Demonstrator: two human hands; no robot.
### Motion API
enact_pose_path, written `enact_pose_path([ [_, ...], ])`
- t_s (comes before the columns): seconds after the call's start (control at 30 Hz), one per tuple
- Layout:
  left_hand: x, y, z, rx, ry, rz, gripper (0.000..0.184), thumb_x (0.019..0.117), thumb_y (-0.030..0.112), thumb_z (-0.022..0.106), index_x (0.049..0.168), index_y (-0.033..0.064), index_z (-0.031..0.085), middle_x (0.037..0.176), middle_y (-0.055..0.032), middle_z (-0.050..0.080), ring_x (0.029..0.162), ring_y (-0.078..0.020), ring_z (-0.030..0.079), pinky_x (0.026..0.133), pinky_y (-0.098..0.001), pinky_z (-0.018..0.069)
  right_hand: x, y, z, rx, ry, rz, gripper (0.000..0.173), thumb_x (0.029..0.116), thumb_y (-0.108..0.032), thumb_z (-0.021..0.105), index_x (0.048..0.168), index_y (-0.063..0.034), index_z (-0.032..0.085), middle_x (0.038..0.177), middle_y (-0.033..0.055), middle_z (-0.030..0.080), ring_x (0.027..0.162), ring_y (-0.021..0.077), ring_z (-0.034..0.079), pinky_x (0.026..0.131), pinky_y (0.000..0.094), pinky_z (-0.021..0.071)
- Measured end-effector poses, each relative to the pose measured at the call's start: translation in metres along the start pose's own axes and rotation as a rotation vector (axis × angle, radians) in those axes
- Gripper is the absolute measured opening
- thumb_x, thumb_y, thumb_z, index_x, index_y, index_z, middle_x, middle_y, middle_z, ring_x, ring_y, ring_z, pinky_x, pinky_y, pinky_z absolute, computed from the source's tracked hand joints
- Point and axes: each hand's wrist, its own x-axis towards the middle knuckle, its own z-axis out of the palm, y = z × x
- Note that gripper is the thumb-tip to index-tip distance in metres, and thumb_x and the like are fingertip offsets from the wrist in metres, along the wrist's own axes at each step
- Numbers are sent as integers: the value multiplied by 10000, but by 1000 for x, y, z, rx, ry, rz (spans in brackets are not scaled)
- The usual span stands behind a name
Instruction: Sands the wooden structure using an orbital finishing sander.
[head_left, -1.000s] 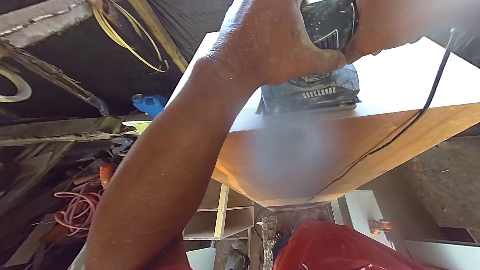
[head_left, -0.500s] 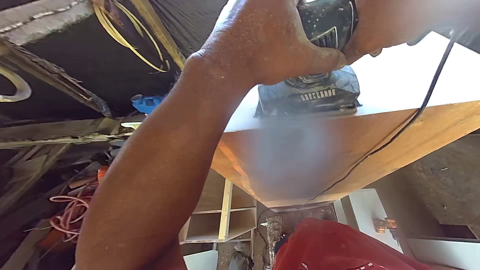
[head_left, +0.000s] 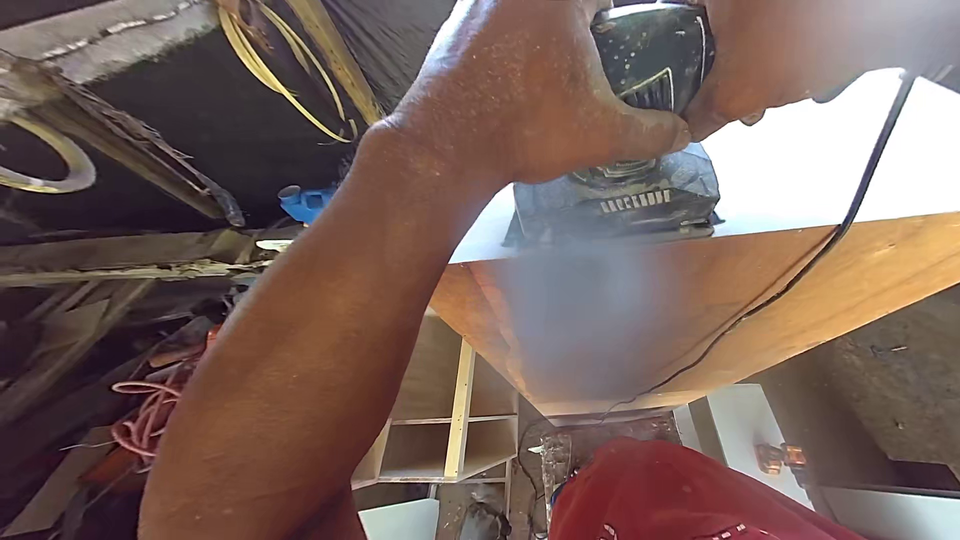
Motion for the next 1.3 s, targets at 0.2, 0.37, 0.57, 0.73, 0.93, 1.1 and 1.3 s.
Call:
enact_pose_path([
  [0.2,-10,-17,-8,83,2,-26,797,613,828,689,1174,261,690,1038,40,710,978,-112,680,816,-479,556,5,-20,5,-2,11,-66,148,830,-30,753,909,-95,647,617,-11,531,468,54,451,440,217,356],
  [0.37,-17,-31,-15,119,-36,-109,832,593,859,661,1119,216,700,1006,-11,706,974,-183,681,814,-563,520,21,-33,15,-11,-14,-69,126,893,-72,742,827,-103,640,595,-16,493,468,56,408,448,225,321],
  [0.57,-26,-43,-26,101,-49,-133,814,572,867,666,1118,263,695,991,34,708,945,-133,687,784,-520,549,30,-46,16,21,-24,-65,111,859,-58,749,832,-97,649,564,-11,510,432,52,421,423,204,335],
  [0.73,-34,-54,-31,123,-16,-100,825,608,834,672,1173,232,687,1036,12,706,979,-148,676,813,-511,537,31,-66,18,-2,-22,-45,131,865,-28,750,916,-76,639,623,8,524,466,71,429,449,230,353],
  [0.93,-35,-67,-33,103,-10,-141,847,578,836,700,1177,238,682,1042,5,707,995,-152,681,830,-518,547,42,-76,24,-28,-28,-58,105,899,-66,739,869,-87,640,616,-1,505,478,68,416,461,236,334],
  [1.1,-46,-67,-45,148,-48,-176,849,593,869,652,1175,253,691,1033,14,707,980,-154,678,811,-519,534,48,-79,24,9,-38,-104,104,866,-72,752,890,-112,659,585,-14,520,440,50,427,424,206,342],
  [1.3,-55,-80,-48,171,25,-107,860,617,855,640,1201,225,683,1055,-2,711,995,-155,678,808,-511,536,44,-99,26,-49,-5,-111,121,858,-37,733,916,-80,636,636,14,531,486,89,464,457,251,372],
])
